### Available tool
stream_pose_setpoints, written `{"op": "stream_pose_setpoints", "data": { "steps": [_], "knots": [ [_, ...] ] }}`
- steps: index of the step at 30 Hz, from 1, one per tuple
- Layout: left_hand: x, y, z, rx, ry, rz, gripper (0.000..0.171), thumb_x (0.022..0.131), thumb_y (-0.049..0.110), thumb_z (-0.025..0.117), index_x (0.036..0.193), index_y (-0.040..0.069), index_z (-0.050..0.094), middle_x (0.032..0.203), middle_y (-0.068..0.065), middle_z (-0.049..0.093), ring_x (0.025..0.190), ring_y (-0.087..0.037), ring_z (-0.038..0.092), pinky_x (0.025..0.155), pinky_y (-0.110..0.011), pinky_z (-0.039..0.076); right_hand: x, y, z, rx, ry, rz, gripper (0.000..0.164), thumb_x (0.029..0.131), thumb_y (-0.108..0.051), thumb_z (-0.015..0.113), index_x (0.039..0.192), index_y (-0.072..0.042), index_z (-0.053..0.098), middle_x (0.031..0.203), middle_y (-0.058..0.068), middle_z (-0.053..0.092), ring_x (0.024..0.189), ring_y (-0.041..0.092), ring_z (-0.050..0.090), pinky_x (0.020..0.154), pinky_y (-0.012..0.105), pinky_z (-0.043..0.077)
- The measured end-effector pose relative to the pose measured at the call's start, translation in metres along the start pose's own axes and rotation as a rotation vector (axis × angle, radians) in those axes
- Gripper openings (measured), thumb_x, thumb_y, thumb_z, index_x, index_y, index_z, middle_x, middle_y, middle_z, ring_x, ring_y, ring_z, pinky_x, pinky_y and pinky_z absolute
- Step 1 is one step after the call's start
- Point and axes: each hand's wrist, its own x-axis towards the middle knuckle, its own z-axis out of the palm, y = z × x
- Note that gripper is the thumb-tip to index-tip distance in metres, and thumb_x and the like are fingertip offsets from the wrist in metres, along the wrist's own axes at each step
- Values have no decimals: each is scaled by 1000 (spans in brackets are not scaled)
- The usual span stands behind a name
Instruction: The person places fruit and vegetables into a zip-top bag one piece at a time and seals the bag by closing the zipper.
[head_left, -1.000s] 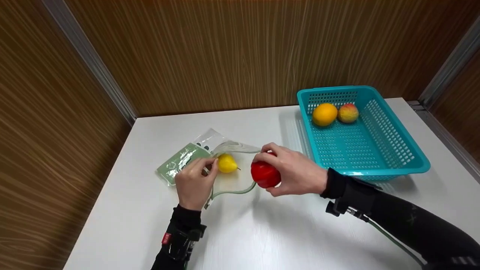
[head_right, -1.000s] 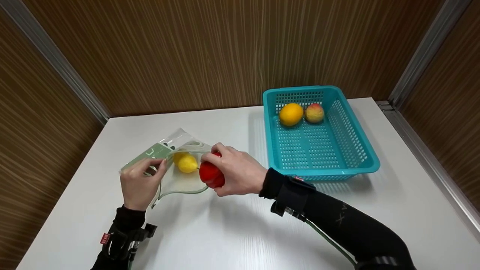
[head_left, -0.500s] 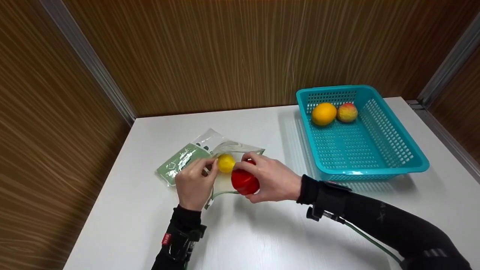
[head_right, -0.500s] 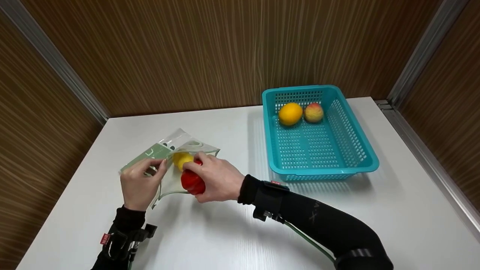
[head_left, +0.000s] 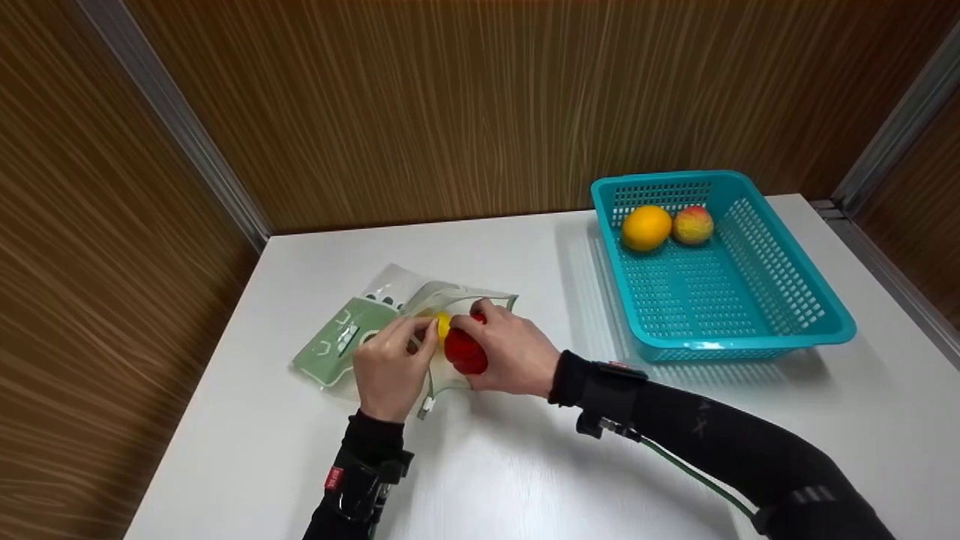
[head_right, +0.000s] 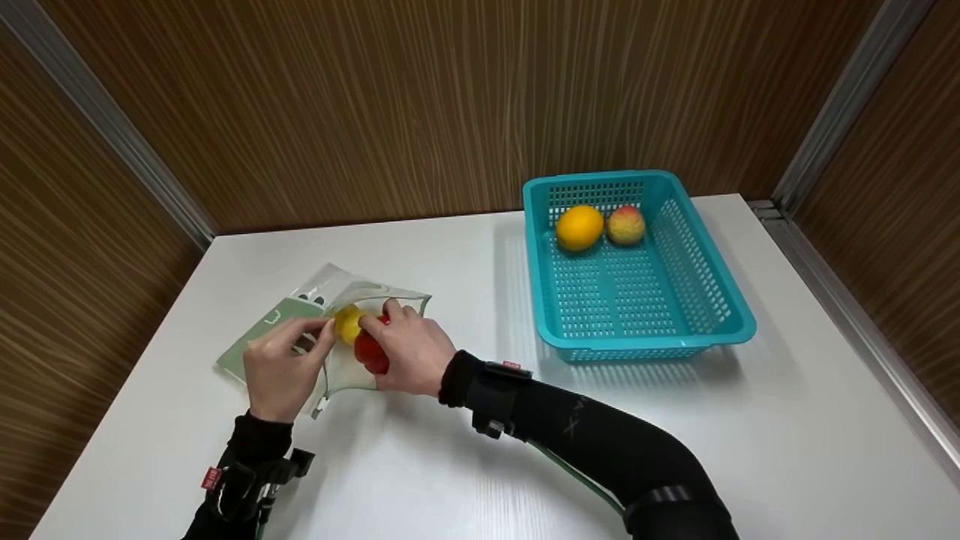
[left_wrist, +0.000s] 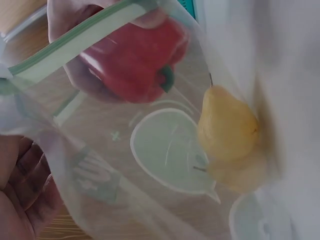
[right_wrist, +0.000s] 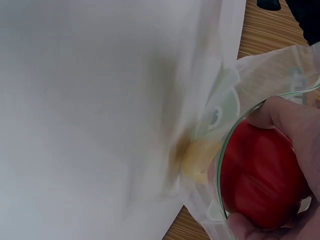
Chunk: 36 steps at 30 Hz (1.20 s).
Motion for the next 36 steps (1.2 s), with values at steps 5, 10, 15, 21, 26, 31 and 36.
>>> {"op": "stream_pose_setpoints", "data": {
  "steps": [5, 10, 15, 21, 26, 31, 36],
  "knots": [
    [1, 0, 0, 8, 6, 3, 9, 84, 19, 69, 80, 12, 72, 74, 0, 73, 58, -10, 64, 52, -23, 49, 8, -6, 12, -72, 27, -32, 59, 72, -38, 74, 125, -21, 54, 107, 10, 61, 86, 21, 63, 66, 32, 58],
    [2, 1, -1, 21, 8, 20, 7, 84, 19, 70, 80, 13, 72, 72, 2, 72, 57, -9, 63, 52, -22, 49, 17, -6, 23, -113, 29, -30, 56, 72, -39, 73, 121, -18, 55, 92, 7, 65, 74, 20, 66, 61, 30, 55],
    [1, 2, 0, -14, 6, 27, 8, 84, 18, 70, 80, 11, 72, 71, 0, 71, 56, -12, 63, 50, -24, 48, 30, -5, 32, -56, 13, 41, 50, 70, -35, 74, 114, -18, 58, 91, 4, 66, 74, 17, 65, 62, 30, 53],
    [0, 1, 0, -36, 20, 33, 8, 84, 17, 69, 80, 11, 72, 71, 1, 70, 55, -12, 62, 49, -23, 46, 46, -4, 41, 27, -30, 63, 26, 66, -27, 74, 88, -18, 63, 70, -8, 57, 63, 9, 50, 52, 20, 33],
    [1, 1, -2, -37, 40, 35, 9, 84, 18, 69, 79, 11, 72, 70, 2, 70, 55, -10, 61, 49, -22, 45, 56, -3, 47, 29, -71, 84, 29, 73, -34, 70, 65, -20, 46, 58, -12, 36, 54, 7, 35, 47, 20, 21],
    [1, 0, -2, -48, 43, 38, 8, 84, 17, 69, 79, 11, 72, 70, 1, 69, 55, -10, 61, 50, -22, 45, 63, -1, 53, 42, -123, 135, 35, 77, -36, 64, 59, -22, 37, 56, -11, 35, 53, 8, 37, 47, 19, 24],
    [1, 0, -2, -47, 35, 32, 8, 84, 17, 69, 80, 11, 72, 70, 1, 70, 55, -10, 61, 50, -22, 46, 68, 2, 56, 71, -204, 179, 30, 79, -35, 61, 59, -22, 42, 58, -10, 42, 57, 9, 43, 50, 19, 30]
  ]
}}
